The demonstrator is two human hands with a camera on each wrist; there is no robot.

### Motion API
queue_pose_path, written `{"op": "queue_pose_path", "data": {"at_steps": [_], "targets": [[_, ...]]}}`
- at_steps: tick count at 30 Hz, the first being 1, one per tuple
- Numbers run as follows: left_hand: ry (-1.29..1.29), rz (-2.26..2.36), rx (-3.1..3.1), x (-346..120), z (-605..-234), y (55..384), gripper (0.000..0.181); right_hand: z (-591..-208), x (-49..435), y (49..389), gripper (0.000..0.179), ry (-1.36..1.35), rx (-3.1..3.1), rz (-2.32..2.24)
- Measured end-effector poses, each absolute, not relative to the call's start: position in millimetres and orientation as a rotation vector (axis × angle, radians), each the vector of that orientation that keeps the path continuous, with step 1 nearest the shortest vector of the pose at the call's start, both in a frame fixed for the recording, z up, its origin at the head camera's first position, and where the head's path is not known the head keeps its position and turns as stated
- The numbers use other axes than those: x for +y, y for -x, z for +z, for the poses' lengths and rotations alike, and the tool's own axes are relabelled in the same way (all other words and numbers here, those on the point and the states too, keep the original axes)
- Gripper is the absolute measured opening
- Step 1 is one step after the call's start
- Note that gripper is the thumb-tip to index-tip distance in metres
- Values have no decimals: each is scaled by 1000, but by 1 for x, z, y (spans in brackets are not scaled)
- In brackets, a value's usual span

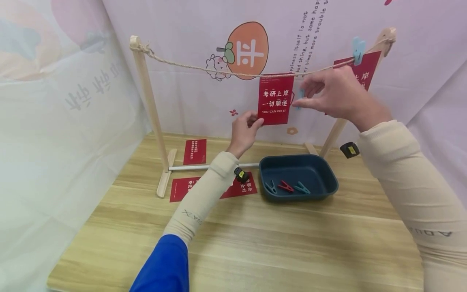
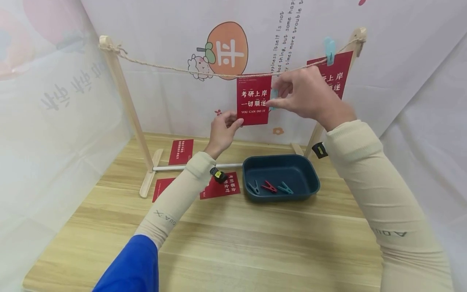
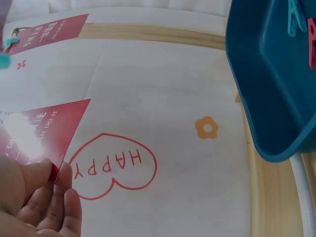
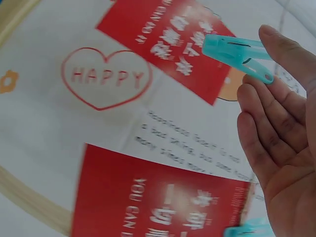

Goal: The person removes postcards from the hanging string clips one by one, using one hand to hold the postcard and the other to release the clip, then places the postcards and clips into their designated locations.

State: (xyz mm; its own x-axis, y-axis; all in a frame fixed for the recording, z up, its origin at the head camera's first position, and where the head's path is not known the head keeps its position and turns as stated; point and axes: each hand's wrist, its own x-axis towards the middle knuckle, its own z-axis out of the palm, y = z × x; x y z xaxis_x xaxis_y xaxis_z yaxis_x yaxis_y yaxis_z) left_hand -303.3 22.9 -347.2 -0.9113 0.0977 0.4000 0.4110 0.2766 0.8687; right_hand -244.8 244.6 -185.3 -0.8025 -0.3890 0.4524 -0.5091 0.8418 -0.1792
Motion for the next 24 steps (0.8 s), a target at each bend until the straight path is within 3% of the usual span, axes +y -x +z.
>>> {"op": "queue_pose_path", "data": {"at_steps": [24], "targets": [[415, -1670, -2320, -3, -357, 309, 25, -227, 258, 254, 37, -689, -2757, 474]]}}
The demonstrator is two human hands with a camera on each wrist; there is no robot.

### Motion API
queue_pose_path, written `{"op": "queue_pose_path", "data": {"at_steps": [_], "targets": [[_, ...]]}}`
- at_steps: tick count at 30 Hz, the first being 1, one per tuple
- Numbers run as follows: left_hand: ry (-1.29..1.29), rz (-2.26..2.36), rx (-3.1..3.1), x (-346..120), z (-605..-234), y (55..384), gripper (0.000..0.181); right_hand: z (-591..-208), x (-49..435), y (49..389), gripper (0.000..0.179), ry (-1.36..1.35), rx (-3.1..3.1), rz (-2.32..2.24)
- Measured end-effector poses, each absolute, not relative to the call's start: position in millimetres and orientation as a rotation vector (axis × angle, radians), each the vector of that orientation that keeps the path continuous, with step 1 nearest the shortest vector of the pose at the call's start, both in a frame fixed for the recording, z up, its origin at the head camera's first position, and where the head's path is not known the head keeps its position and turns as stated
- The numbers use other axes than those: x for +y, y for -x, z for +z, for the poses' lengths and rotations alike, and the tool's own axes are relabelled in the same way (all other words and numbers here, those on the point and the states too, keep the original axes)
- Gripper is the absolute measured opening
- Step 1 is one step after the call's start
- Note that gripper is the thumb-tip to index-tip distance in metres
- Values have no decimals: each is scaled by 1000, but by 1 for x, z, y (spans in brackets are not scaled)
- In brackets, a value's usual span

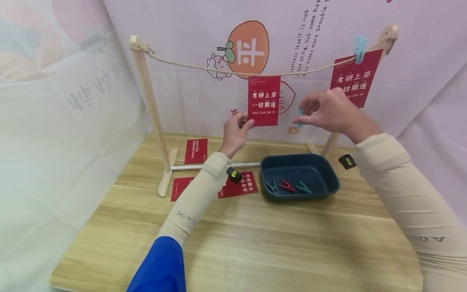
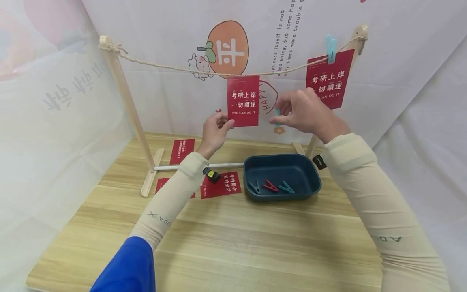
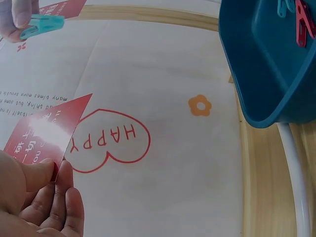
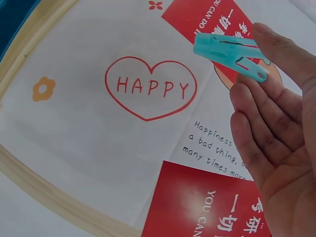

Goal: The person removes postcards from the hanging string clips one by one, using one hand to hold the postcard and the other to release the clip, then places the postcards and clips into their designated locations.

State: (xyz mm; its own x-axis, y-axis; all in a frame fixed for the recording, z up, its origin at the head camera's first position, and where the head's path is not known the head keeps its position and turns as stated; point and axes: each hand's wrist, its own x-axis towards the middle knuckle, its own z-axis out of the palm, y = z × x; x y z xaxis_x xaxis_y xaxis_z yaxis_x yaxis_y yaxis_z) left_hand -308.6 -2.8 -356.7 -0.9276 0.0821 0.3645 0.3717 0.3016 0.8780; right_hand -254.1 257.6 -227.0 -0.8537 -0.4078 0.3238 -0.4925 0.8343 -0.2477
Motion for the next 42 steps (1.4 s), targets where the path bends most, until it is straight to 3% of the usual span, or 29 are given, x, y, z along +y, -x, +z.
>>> {"op": "queue_pose_path", "data": {"at_steps": [42], "targets": [[229, -1718, -2351, -58, -377, 310, 23, -274, 268, 254, 39, -673, -2938, 497]]}}
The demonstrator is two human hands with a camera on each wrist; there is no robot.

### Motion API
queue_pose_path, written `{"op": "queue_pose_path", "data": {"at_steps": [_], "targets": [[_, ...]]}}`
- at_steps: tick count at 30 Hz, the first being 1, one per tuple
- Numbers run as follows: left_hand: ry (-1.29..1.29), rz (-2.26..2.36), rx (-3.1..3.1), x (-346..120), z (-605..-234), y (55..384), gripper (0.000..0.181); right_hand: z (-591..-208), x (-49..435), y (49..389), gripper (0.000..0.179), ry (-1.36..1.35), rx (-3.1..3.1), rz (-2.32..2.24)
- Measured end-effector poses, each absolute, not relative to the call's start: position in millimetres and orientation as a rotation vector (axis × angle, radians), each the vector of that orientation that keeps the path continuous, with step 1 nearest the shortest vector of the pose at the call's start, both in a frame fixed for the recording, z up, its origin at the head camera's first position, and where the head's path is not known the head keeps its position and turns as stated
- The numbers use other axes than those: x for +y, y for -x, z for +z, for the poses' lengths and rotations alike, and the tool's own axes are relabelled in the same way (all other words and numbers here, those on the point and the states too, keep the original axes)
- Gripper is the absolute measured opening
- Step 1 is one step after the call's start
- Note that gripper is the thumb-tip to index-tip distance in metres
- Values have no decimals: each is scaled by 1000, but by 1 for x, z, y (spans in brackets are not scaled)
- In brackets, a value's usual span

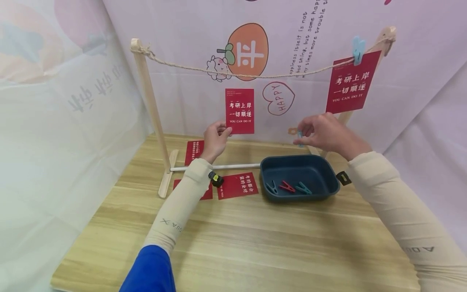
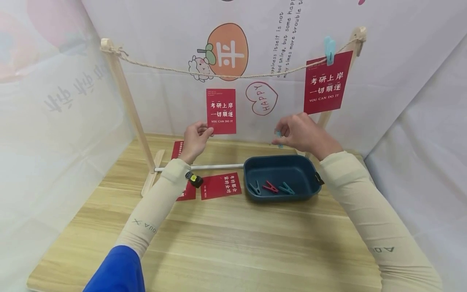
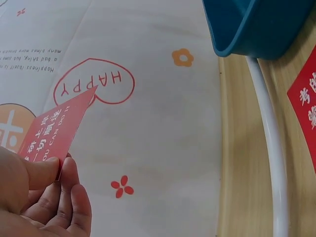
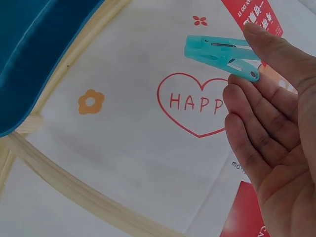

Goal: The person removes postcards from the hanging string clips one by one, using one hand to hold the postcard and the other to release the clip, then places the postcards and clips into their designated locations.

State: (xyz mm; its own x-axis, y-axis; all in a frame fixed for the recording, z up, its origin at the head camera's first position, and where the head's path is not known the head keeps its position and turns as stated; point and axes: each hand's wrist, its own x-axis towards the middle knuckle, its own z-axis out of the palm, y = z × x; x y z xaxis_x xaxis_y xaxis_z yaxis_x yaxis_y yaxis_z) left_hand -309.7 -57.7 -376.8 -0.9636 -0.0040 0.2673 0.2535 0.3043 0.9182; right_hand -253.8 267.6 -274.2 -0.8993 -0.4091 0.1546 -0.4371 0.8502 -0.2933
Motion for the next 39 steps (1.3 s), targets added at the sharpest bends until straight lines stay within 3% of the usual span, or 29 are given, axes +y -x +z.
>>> {"op": "queue_pose_path", "data": {"at_steps": [20, 39], "targets": [[104, -1698, -2451, -74, -400, 313, 34, -299, 279, 258, 38, -689, -2958, 467], [-68, -1601, -2563, -92, -442, 320, 30, -316, 289, 254, 37, -643, -3017, 458]]}}
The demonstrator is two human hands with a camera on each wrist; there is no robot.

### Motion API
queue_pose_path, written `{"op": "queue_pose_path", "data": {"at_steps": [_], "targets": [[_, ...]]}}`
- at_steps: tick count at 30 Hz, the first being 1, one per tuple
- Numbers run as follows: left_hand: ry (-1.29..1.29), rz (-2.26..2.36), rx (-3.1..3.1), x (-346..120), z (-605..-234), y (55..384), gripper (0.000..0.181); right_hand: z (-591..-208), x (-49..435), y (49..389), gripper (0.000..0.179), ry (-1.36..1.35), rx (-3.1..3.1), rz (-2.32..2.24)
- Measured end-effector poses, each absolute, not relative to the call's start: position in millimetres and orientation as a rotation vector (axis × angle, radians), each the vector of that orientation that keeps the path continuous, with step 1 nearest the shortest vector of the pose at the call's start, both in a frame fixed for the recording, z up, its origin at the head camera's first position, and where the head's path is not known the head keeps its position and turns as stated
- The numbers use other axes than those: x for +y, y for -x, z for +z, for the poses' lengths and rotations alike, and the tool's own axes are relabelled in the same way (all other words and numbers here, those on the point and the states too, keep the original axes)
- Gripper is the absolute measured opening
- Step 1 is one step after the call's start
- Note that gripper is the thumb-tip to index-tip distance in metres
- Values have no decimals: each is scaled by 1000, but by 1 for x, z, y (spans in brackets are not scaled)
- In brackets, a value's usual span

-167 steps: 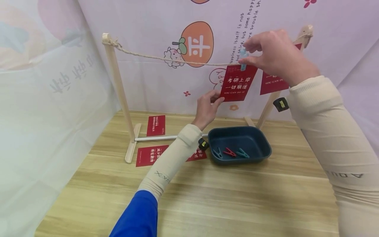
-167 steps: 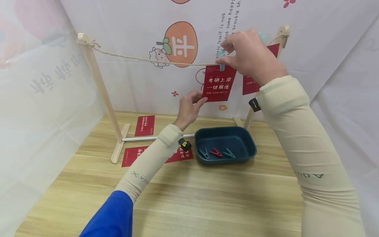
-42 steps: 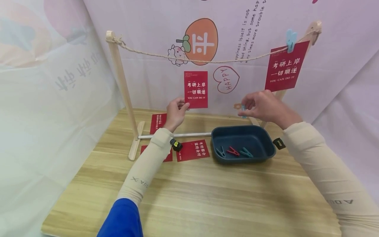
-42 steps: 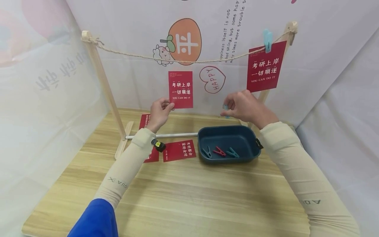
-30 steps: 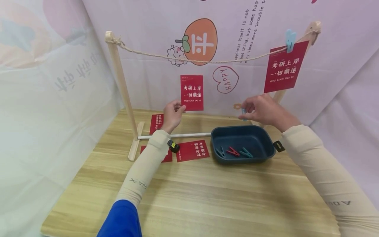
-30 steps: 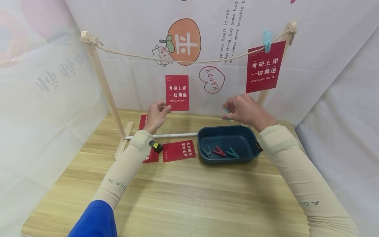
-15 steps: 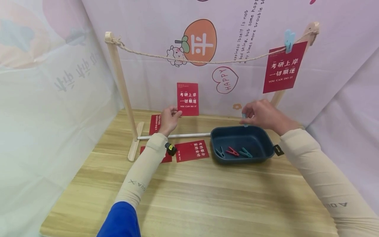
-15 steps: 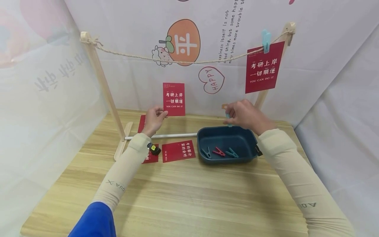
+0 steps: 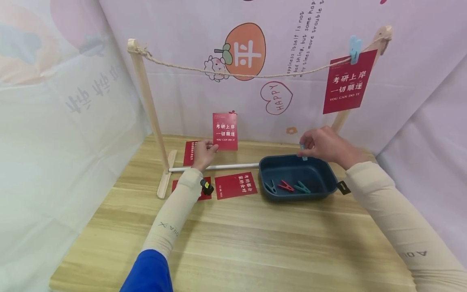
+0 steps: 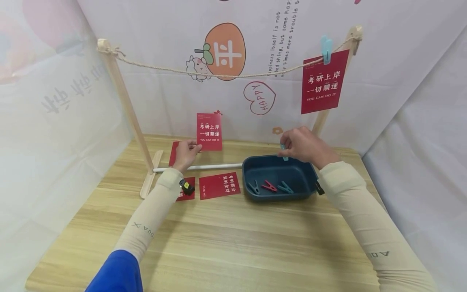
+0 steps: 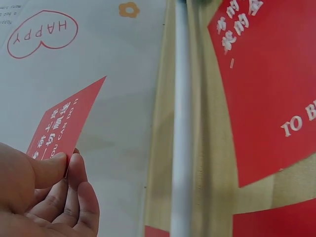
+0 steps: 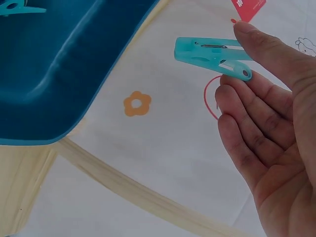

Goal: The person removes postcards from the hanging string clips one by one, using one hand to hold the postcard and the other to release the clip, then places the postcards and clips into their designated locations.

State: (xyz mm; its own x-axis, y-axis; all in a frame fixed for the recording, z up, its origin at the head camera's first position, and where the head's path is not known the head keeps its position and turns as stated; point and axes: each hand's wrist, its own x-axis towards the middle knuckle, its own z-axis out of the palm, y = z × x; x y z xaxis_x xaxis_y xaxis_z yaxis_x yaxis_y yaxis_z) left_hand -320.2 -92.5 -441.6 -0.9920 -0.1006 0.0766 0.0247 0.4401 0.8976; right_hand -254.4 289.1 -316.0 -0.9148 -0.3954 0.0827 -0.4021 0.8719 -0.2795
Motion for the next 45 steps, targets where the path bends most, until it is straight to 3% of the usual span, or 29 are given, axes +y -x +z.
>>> {"op": "queue_pose_path", "data": {"at_steps": [11, 36, 45], "targets": [[-54, -1672, -2577, -99, -458, 318, 32, -330, 297, 256, 42, -628, -3122, 473], [-148, -1693, -2642, -109, -475, 318, 30, -375, 316, 266, 28, -557, -3315, 384], [-131, -1679, -2660, -108, -473, 320, 30, -394, 317, 266, 32, -546, -3344, 326]]}}
